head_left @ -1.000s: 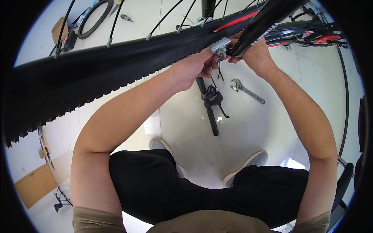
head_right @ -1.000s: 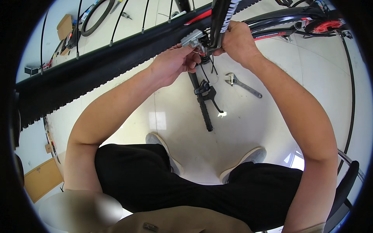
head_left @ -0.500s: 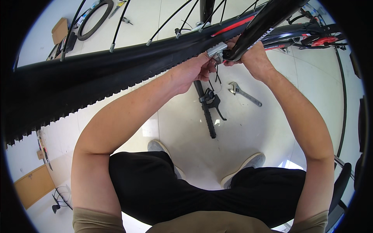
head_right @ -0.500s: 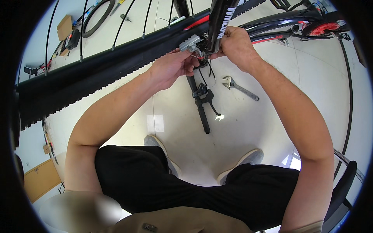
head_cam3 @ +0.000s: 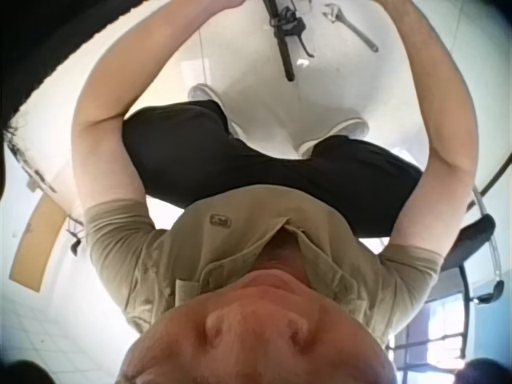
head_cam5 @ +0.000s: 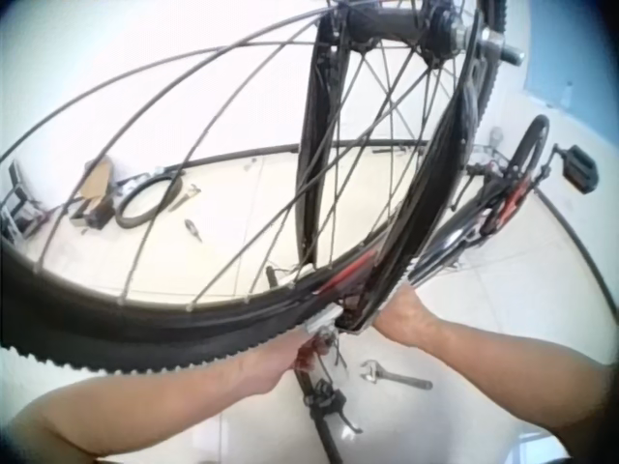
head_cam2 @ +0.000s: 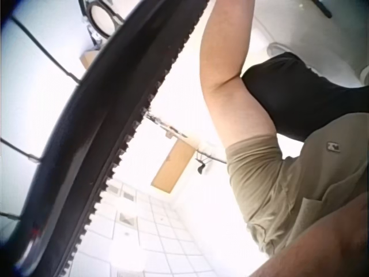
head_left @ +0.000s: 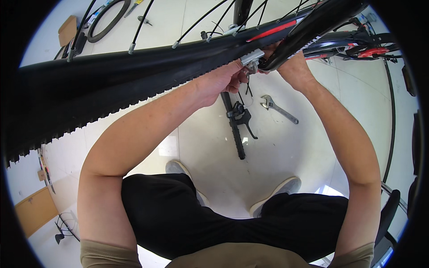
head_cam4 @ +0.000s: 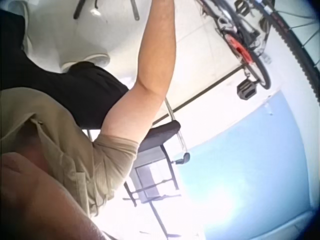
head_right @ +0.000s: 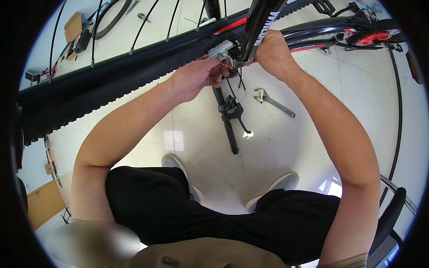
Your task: The person adjusts the front brake caliper on a bicycle using a wrench, then removes the seat and repositions the bike. They handle the handlebars and pedals while seated on the floor.
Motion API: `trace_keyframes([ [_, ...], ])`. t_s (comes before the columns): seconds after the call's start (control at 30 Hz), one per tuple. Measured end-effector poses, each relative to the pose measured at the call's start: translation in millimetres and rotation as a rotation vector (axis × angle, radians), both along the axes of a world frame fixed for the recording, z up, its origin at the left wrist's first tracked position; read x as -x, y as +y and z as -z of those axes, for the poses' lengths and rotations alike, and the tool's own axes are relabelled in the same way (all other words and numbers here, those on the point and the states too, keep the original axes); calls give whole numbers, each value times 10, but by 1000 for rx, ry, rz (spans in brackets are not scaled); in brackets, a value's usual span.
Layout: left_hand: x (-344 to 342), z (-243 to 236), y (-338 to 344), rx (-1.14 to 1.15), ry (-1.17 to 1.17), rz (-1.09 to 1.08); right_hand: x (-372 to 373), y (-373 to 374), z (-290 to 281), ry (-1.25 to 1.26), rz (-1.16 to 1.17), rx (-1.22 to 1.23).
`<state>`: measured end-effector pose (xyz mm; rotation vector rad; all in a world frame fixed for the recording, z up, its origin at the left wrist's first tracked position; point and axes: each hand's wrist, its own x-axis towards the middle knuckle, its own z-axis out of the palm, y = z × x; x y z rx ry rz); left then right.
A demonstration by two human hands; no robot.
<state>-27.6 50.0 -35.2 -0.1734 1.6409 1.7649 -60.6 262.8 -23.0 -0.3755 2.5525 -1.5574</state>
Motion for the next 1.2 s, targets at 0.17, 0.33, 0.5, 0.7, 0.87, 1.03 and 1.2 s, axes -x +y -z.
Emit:
trace_keyframes([
  [0.17,11,66,-21,3,-2,-1,-18,-54,-21,-9,45,33],
  [0.33,2,22,-8,10,-5,-5,34,5,57,-91,66,36],
  [0.5,1,-7,11,35,-14,-18,39,-1,41,-104,20,28],
  [0.7,-18,-29,22,44,-21,-57,104,49,13,-231,-44,-54],
  [0.87,-20,-31,27,22,-19,-56,60,51,-3,-286,-44,159],
  [1.03,-27,-24,19,17,-14,-69,107,39,0,-188,-28,68],
  [1.2,-26,28,10,6,-6,-67,53,-21,-130,-276,-44,118],
])
